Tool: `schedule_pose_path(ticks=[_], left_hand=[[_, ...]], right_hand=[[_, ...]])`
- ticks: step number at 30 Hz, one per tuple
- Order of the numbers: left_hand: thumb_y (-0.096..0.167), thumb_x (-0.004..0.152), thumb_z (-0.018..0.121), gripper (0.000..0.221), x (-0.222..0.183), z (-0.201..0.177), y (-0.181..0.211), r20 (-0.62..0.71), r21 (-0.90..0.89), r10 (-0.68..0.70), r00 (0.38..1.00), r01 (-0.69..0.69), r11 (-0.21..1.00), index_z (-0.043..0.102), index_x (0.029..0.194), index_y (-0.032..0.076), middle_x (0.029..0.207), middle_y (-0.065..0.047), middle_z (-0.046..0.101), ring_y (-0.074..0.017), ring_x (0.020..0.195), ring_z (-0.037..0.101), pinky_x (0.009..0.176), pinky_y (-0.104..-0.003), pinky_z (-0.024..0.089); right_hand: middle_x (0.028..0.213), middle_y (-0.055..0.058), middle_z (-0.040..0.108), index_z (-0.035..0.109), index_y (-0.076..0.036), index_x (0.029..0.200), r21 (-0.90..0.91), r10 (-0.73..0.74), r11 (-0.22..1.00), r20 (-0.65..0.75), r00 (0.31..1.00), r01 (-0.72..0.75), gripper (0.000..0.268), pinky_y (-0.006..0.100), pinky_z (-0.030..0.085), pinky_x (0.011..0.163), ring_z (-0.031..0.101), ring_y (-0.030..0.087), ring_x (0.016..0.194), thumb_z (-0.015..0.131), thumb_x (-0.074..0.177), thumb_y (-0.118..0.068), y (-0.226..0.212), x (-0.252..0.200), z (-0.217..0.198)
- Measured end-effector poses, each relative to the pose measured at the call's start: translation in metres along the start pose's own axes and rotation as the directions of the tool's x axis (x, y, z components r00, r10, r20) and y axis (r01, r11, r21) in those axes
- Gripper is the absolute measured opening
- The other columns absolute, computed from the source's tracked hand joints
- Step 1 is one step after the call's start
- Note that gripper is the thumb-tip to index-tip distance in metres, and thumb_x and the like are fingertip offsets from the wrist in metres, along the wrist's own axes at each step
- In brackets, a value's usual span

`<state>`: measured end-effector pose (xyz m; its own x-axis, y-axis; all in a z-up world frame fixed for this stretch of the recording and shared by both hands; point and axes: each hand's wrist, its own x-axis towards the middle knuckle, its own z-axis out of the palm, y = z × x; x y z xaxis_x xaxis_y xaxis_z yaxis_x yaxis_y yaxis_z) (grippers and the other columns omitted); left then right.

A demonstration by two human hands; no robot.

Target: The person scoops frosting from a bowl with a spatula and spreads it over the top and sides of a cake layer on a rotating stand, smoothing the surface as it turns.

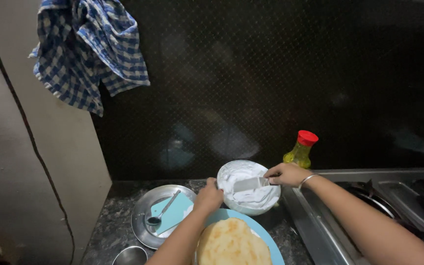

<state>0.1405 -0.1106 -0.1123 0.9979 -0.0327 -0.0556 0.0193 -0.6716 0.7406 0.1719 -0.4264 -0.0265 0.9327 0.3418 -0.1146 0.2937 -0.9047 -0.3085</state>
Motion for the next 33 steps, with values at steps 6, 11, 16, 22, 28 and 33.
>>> schedule_pose_path(ticks=[6, 11, 16, 22, 28, 33], left_hand=[[0.057, 0.098, 0.045, 0.06, -0.044, -0.054, 0.006, -0.168, -0.365, -0.108, 0.98, 0.04, 0.93, 0.048, 0.138, 0.013, 0.101, -0.016, 0.081, -0.0361, 0.108, 0.069, 0.095, -0.046, 0.048], [0.063, 0.096, 0.041, 0.065, -0.085, -0.073, -0.008, -0.209, -0.522, -0.18, 0.961, 0.046, 0.852, 0.058, 0.128, 0.009, 0.1, -0.015, 0.078, -0.0311, 0.091, 0.073, 0.087, -0.043, 0.053], [0.066, 0.097, 0.038, 0.07, -0.115, -0.061, -0.047, -0.259, -0.611, -0.161, 0.952, -0.033, 0.791, 0.062, 0.124, 0.006, 0.102, -0.015, 0.079, -0.0285, 0.097, 0.071, 0.09, -0.039, 0.051], [0.064, 0.1, 0.033, 0.071, -0.16, -0.038, -0.087, -0.198, -0.659, -0.098, 0.975, -0.058, 0.75, 0.061, 0.134, 0.008, 0.12, -0.018, 0.078, -0.0255, 0.116, 0.068, 0.102, -0.036, 0.043], [0.057, 0.103, 0.027, 0.064, -0.192, -0.02, -0.105, -0.364, -0.404, 0.224, 0.904, -0.37, 0.837, 0.056, 0.131, 0.007, 0.127, -0.016, 0.067, -0.0332, 0.122, 0.064, 0.102, -0.042, 0.045], [0.058, 0.101, 0.035, 0.057, -0.237, -0.043, -0.069, -0.228, -0.464, -0.092, 0.969, -0.026, 0.886, 0.06, 0.129, 0.016, 0.123, -0.017, 0.069, -0.0415, 0.118, 0.062, 0.1, -0.047, 0.046]], right_hand=[[0.112, 0.005, 0.076, 0.076, -0.008, 0.124, 0.453, 0.034, 0.888, 0.111, 0.993, -0.081, 0.036, 0.038, 0.053, 0.084, 0.065, 0.019, 0.101, 0.066, 0.092, -0.024, -0.008, -0.033, -0.026], [0.114, 0.003, 0.076, 0.074, -0.006, 0.123, 0.448, -0.177, 0.881, 0.019, 0.984, 0.15, 0.034, 0.029, 0.052, 0.091, 0.066, 0.012, 0.106, 0.066, 0.096, -0.025, -0.031, -0.055, -0.032], [0.095, 0.006, 0.068, 0.06, -0.001, 0.126, 0.685, -0.126, 0.729, 0.128, 0.984, 0.004, 0.037, 0.03, 0.056, 0.064, 0.065, 0.014, 0.072, 0.063, 0.098, -0.025, -0.099, -0.1, -0.022], [0.09, 0.003, 0.064, 0.053, -0.008, 0.134, 0.776, -0.013, 0.629, 0.068, 0.998, -0.045, 0.045, 0.03, 0.051, 0.052, 0.061, 0.014, 0.062, 0.063, 0.092, -0.02, -0.145, -0.164, 0.002], [0.103, 0.006, 0.075, 0.059, -0.021, 0.145, 0.468, 0.18, 0.864, 0.057, 0.982, -0.186, 0.052, 0.032, 0.049, 0.066, 0.058, 0.013, 0.076, 0.063, 0.094, -0.027, -0.156, -0.234, 0.024], [0.109, 0.003, 0.064, 0.063, -0.04, 0.141, 0.113, 0.036, 0.993, 0.003, 0.999, -0.036, 0.045, 0.032, 0.05, 0.096, 0.064, 0.014, 0.104, 0.055, 0.097, -0.033, -0.174, -0.274, 0.034]])
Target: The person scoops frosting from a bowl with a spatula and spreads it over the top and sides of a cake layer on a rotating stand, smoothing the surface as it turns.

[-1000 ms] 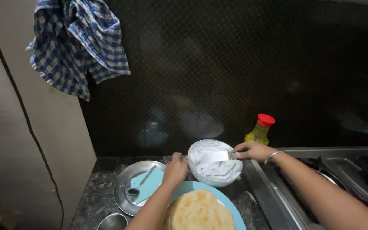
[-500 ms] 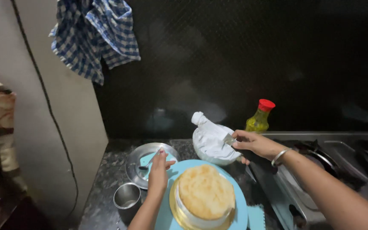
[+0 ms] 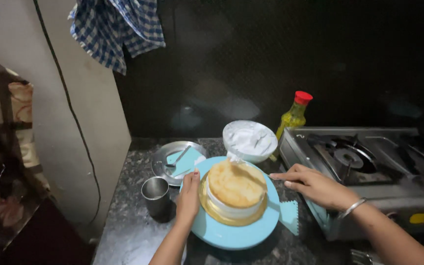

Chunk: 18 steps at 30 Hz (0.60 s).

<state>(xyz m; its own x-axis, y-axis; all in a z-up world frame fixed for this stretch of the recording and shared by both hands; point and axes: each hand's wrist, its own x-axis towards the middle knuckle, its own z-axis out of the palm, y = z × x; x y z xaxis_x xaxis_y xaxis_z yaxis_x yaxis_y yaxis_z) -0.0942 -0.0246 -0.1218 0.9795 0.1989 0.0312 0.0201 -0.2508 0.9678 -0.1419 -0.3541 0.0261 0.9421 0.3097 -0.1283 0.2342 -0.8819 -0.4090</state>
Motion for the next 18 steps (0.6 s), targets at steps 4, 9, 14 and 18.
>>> schedule_pose_path(ticks=[4, 9, 14, 18], left_hand=[[0.059, 0.1, 0.037, 0.057, -0.009, 0.0, -0.01, -0.054, -0.026, 0.107, 0.993, -0.109, 0.994, 0.06, 0.127, 0.014, 0.124, -0.018, 0.069, -0.0401, 0.119, 0.063, 0.1, -0.046, 0.046], [0.059, 0.098, 0.038, 0.058, -0.026, -0.003, -0.007, -0.054, -0.031, 0.069, 0.996, -0.071, 0.997, 0.061, 0.126, 0.014, 0.121, -0.019, 0.07, -0.0401, 0.116, 0.064, 0.098, -0.046, 0.048], [0.057, 0.1, 0.037, 0.059, -0.035, -0.003, -0.006, -0.08, -0.01, 0.078, 0.994, -0.079, 0.997, 0.061, 0.127, 0.011, 0.121, -0.021, 0.07, -0.0418, 0.117, 0.063, 0.097, -0.047, 0.047], [0.058, 0.1, 0.038, 0.06, -0.035, -0.001, -0.011, -0.097, -0.02, 0.075, 0.992, -0.077, 0.997, 0.06, 0.124, 0.008, 0.121, -0.022, 0.07, -0.0422, 0.117, 0.062, 0.098, -0.048, 0.046]], right_hand=[[0.114, -0.005, 0.062, 0.059, -0.052, 0.139, -0.176, 0.217, 0.961, 0.005, 0.976, -0.213, 0.046, 0.032, 0.052, 0.093, 0.064, 0.011, 0.104, 0.053, 0.096, -0.034, -0.041, -0.026, -0.001], [0.119, -0.01, 0.058, 0.059, -0.055, 0.139, -0.502, 0.179, 0.827, -0.193, 0.965, -0.254, 0.05, 0.032, 0.058, 0.079, 0.062, 0.01, 0.104, 0.057, 0.094, -0.034, -0.055, -0.046, 0.011], [0.118, -0.007, 0.058, 0.058, -0.051, 0.139, -0.528, 0.123, 0.822, -0.204, 0.971, -0.215, 0.058, 0.032, 0.058, 0.077, 0.063, 0.012, 0.104, 0.059, 0.089, -0.022, -0.03, -0.033, 0.023], [0.114, -0.004, 0.06, 0.065, -0.052, 0.134, -0.197, 0.26, 0.947, -0.001, 0.966, -0.255, 0.045, 0.033, 0.056, 0.085, 0.063, 0.013, 0.102, 0.06, 0.096, -0.028, -0.007, -0.016, 0.03]])
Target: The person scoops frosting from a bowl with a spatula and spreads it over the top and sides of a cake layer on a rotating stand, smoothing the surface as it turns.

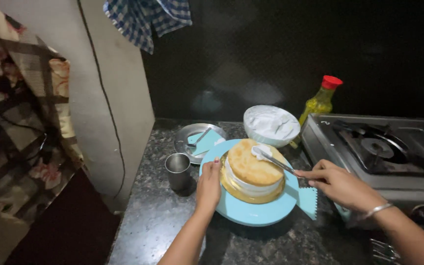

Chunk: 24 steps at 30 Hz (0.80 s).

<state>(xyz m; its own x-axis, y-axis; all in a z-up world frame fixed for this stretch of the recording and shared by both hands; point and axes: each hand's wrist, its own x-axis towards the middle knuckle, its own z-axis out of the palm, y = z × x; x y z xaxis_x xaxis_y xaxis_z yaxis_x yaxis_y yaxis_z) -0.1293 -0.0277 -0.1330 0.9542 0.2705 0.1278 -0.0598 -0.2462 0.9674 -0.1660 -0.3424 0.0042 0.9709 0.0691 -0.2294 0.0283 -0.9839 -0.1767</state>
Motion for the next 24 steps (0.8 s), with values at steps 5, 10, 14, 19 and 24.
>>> schedule_pose_path(ticks=[5, 10, 14, 19, 24], left_hand=[[0.059, 0.099, 0.039, 0.061, -0.005, -0.002, 0.002, -0.018, 0.011, -0.042, 0.999, 0.042, 0.999, 0.061, 0.122, 0.008, 0.118, -0.022, 0.071, -0.0412, 0.115, 0.064, 0.097, -0.048, 0.047], [0.06, 0.098, 0.04, 0.061, -0.013, -0.008, 0.01, -0.013, 0.048, -0.091, 0.996, 0.091, 0.995, 0.062, 0.121, 0.008, 0.116, -0.022, 0.071, -0.0409, 0.113, 0.065, 0.096, -0.048, 0.048], [0.058, 0.099, 0.041, 0.06, -0.009, -0.015, 0.013, -0.05, -0.03, -0.058, 0.997, 0.056, 0.998, 0.062, 0.117, 0.005, 0.116, -0.023, 0.072, -0.0415, 0.113, 0.066, 0.097, -0.047, 0.048], [0.058, 0.099, 0.041, 0.059, -0.007, -0.023, 0.021, -0.05, -0.045, -0.013, 0.999, 0.011, 0.999, 0.06, 0.123, 0.008, 0.12, -0.024, 0.07, -0.0439, 0.116, 0.062, 0.096, -0.047, 0.047], [0.058, 0.101, 0.038, 0.059, -0.012, -0.019, 0.015, 0.023, -0.075, -0.021, 1.0, 0.023, 0.997, 0.055, 0.13, 0.01, 0.122, -0.024, 0.069, -0.0434, 0.118, 0.063, 0.1, -0.047, 0.046]], right_hand=[[0.123, -0.007, 0.058, 0.058, -0.052, 0.139, -0.325, 0.037, 0.943, -0.116, 0.993, -0.073, 0.055, 0.03, 0.059, 0.086, 0.064, 0.009, 0.106, 0.055, 0.094, -0.02, -0.026, -0.025, -0.014], [0.119, -0.009, 0.062, 0.064, -0.051, 0.133, -0.167, 0.034, 0.985, -0.021, 0.999, -0.037, 0.044, 0.03, 0.057, 0.094, 0.065, 0.007, 0.105, 0.059, 0.093, -0.033, 0.004, -0.011, -0.007], [0.112, 0.0, 0.061, 0.072, -0.046, 0.134, 0.151, -0.003, 0.988, -0.002, 1.0, 0.003, 0.041, 0.033, 0.057, 0.095, 0.062, 0.014, 0.104, 0.066, 0.096, -0.034, 0.032, 0.003, -0.004], [0.122, -0.006, 0.059, 0.071, -0.032, 0.13, -0.134, 0.116, 0.983, -0.069, 0.991, -0.124, 0.033, 0.031, 0.064, 0.09, 0.068, 0.01, 0.1, 0.062, 0.1, -0.043, 0.015, 0.009, 0.014], [0.127, -0.009, 0.057, 0.054, -0.052, 0.145, -0.525, 0.048, 0.845, -0.119, 0.992, -0.104, 0.049, 0.024, 0.059, 0.082, 0.062, 0.005, 0.103, 0.057, 0.099, -0.036, -0.014, -0.007, 0.019]])
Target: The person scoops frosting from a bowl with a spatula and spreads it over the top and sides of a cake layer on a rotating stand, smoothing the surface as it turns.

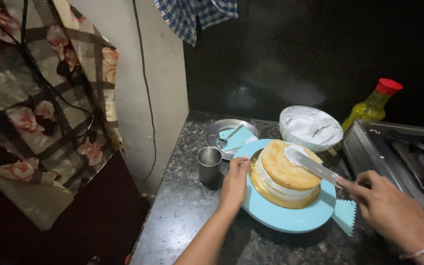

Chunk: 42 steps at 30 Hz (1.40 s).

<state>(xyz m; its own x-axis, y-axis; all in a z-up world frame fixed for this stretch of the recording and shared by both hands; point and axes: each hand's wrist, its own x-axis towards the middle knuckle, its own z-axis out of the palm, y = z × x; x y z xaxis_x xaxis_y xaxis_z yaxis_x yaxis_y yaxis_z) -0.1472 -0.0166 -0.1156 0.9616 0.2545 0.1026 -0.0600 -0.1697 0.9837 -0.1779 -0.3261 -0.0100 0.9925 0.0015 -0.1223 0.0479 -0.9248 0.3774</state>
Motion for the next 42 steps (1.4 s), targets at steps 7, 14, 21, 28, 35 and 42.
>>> schedule_pose_path(ticks=[7, 14, 21, 28, 35, 42], left_hand=[[0.059, 0.1, 0.042, 0.059, -0.002, -0.003, 0.006, -0.074, -0.013, -0.024, 0.997, 0.023, 1.0, 0.057, 0.126, 0.008, 0.125, -0.024, 0.068, -0.0425, 0.118, 0.064, 0.1, -0.047, 0.047], [0.058, 0.101, 0.04, 0.059, 0.002, -0.002, -0.001, -0.075, -0.017, 0.034, 0.997, -0.035, 0.999, 0.059, 0.123, 0.006, 0.123, -0.023, 0.068, -0.0422, 0.116, 0.063, 0.098, -0.047, 0.047], [0.06, 0.098, 0.042, 0.06, -0.005, -0.004, 0.006, -0.068, 0.0, -0.054, 0.996, 0.054, 0.999, 0.058, 0.121, 0.007, 0.125, -0.02, 0.067, -0.0385, 0.116, 0.064, 0.1, -0.045, 0.046], [0.06, 0.098, 0.044, 0.061, -0.006, -0.001, 0.005, -0.082, 0.051, -0.1, 0.992, 0.105, 0.993, 0.061, 0.119, 0.006, 0.119, -0.024, 0.069, -0.0419, 0.112, 0.064, 0.098, -0.048, 0.046], [0.06, 0.1, 0.04, 0.062, 0.012, 0.002, -0.003, -0.067, 0.006, 0.052, 0.996, -0.052, 0.999, 0.059, 0.124, 0.006, 0.119, -0.026, 0.069, -0.0431, 0.115, 0.063, 0.098, -0.048, 0.046], [0.06, 0.099, 0.04, 0.064, 0.003, -0.001, -0.002, -0.051, -0.031, 0.033, 0.998, -0.035, 0.999, 0.058, 0.128, 0.007, 0.128, -0.023, 0.066, -0.041, 0.12, 0.062, 0.101, -0.046, 0.046]], right_hand=[[0.12, -0.005, 0.06, 0.07, -0.048, 0.133, 0.543, -0.069, 0.835, 0.267, 0.961, -0.091, 0.04, 0.032, 0.059, 0.091, 0.066, 0.012, 0.103, 0.066, 0.095, -0.034, 0.042, 0.033, 0.026], [0.119, -0.005, 0.06, 0.07, -0.041, 0.133, 0.374, 0.038, 0.923, 0.137, 0.99, -0.088, 0.037, 0.03, 0.062, 0.092, 0.066, 0.01, 0.103, 0.057, 0.099, -0.04, 0.014, 0.025, 0.003], [0.126, -0.008, 0.056, 0.056, -0.048, 0.144, -0.086, 0.019, 0.996, 0.08, 0.997, -0.012, 0.045, 0.019, 0.061, 0.078, 0.063, 0.001, 0.099, 0.056, 0.1, -0.037, -0.014, -0.016, -0.048], [0.118, -0.004, 0.06, 0.07, -0.044, 0.132, 0.447, -0.058, 0.893, 0.243, 0.968, -0.058, 0.041, 0.031, 0.059, 0.093, 0.065, 0.011, 0.106, 0.062, 0.093, -0.041, 0.025, 0.019, 0.002], [0.117, -0.003, 0.061, 0.067, -0.046, 0.138, 0.41, 0.037, 0.91, 0.06, 0.997, -0.059, 0.043, 0.033, 0.06, 0.094, 0.065, 0.012, 0.104, 0.057, 0.096, -0.04, 0.004, 0.024, -0.017], [0.12, -0.013, 0.059, 0.072, -0.045, 0.128, 0.426, -0.051, 0.903, 0.227, 0.972, -0.052, 0.039, 0.029, 0.059, 0.09, 0.069, 0.004, 0.103, 0.061, 0.093, -0.032, 0.003, 0.022, -0.025]])
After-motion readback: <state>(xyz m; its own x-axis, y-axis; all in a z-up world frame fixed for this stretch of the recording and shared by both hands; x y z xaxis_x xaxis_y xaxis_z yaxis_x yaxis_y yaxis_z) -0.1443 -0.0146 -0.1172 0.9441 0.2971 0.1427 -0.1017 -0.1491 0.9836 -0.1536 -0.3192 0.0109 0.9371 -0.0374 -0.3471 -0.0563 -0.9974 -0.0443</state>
